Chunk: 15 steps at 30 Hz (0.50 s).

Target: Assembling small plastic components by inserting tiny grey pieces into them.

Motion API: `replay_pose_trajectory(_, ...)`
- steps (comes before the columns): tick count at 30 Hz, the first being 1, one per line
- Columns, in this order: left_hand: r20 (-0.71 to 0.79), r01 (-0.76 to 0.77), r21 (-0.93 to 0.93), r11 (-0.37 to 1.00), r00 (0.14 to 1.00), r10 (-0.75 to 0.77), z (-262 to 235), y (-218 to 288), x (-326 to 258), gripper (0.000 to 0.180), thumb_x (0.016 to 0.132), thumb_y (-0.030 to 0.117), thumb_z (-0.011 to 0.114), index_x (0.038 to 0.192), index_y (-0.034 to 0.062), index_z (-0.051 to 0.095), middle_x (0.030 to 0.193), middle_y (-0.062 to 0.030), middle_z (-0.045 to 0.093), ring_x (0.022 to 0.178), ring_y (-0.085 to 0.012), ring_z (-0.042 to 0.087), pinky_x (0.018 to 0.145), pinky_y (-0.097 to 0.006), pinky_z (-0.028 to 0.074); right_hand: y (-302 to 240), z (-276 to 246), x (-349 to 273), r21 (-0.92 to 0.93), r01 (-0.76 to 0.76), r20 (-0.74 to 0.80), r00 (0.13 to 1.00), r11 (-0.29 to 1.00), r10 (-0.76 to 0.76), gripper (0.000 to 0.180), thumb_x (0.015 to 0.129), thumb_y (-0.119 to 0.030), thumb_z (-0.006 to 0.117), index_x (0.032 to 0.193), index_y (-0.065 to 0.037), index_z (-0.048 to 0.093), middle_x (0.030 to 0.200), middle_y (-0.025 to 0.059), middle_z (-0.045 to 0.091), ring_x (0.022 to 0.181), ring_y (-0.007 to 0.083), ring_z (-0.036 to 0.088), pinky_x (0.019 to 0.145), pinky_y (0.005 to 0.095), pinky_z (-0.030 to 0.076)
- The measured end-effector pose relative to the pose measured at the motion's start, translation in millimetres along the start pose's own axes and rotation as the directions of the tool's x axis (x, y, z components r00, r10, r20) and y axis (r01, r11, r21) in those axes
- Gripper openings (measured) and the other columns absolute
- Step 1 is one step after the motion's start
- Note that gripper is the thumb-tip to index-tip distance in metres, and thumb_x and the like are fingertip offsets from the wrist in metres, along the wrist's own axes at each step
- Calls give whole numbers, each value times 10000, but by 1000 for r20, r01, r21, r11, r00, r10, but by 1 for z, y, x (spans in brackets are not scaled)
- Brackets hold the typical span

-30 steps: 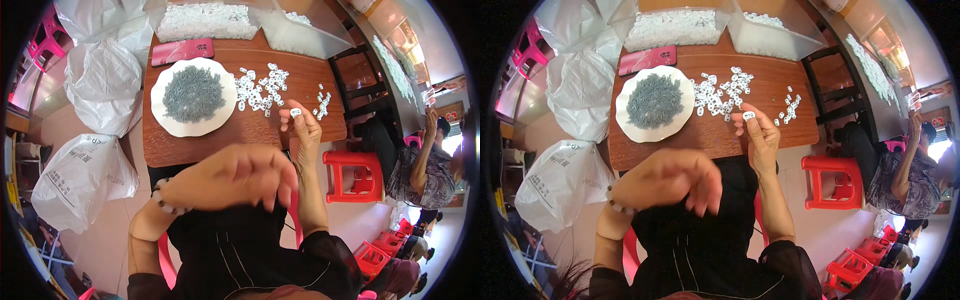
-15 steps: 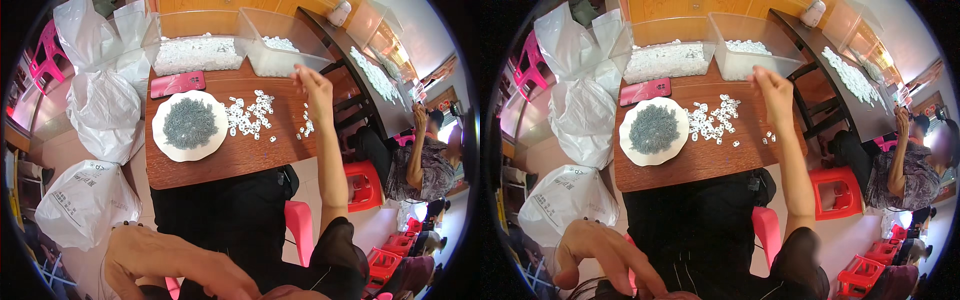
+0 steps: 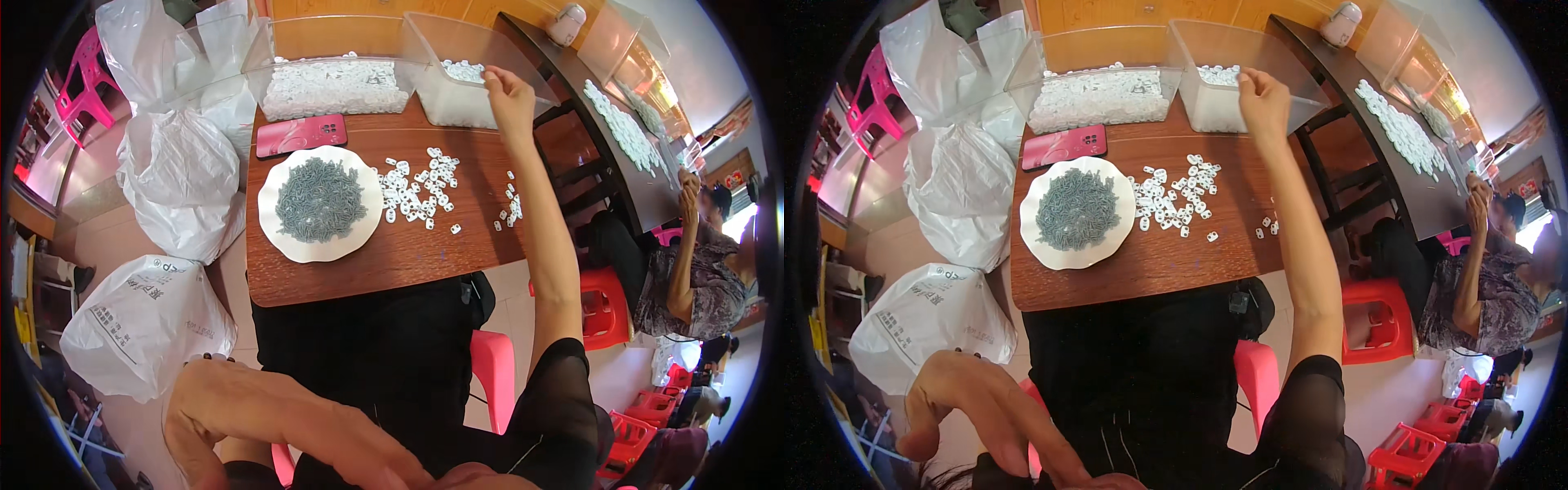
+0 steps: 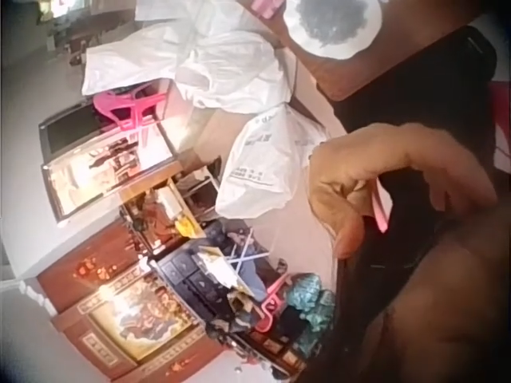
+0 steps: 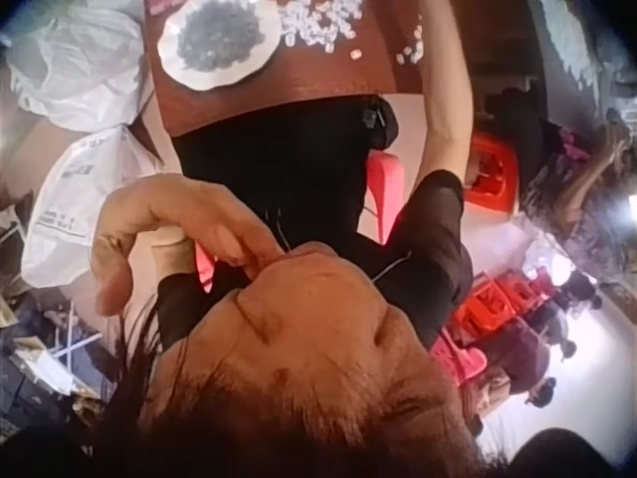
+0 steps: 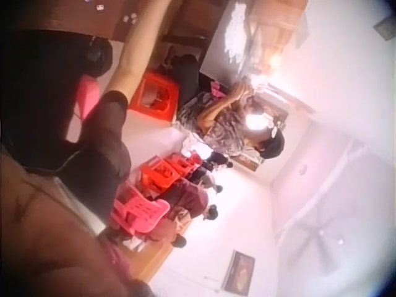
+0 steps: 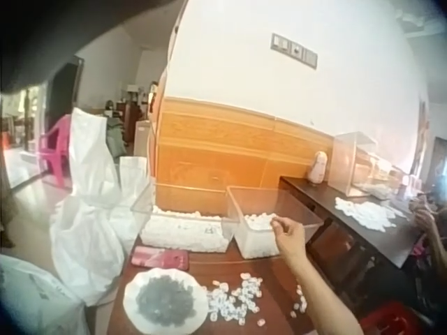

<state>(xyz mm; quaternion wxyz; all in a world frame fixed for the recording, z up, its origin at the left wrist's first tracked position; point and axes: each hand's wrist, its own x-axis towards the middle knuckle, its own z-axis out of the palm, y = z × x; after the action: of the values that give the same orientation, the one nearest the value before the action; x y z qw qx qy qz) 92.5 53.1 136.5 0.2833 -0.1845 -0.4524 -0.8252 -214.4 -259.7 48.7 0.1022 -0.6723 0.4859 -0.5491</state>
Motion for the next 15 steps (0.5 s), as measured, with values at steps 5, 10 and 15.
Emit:
replay_pose_trajectory(5, 123, -34, -50, 998, 992, 40, -29, -12, -18, 871, 786, 437, 737, 1317, -134, 348, 1275, -374, 430, 1160, -468, 499, 888, -534, 468, -21, 4, -70, -84, 133, 228, 967, 988, -111, 192, 881, -184, 580, 871, -25, 688, 724, 134, 662, 634, 227, 623, 600, 345, 473)
replay_pose_trajectory(10, -74, 151, 334, 931, 988, -134, -27, -8, -29, 865, 806, 525, 670, 1334, -95, 378, 1196, -229, 585, 1102, -271, 582, 951, -387, 414, -36, 26, -108, -175, 248, 563, 819, 953, -110, 136, 850, -132, 612, 913, -27, 672, 738, 139, 633, 689, 285, 566, 641, 386, 456)
replay_pose_trajectory(15, -772, 528, 415, 741, 636, -21, -45, -37, -21, 338, 899, 110, 579, 1216, 3, 532, 991, -106, 656, 950, -147, 614, 772, -263, 482, -26, 34, -115, -192, 302, 603, 787, 934, -130, 135, 832, -131, 593, 917, -45, 652, 877, 150, 658, 889, 339, 588, 781, 425, 471)
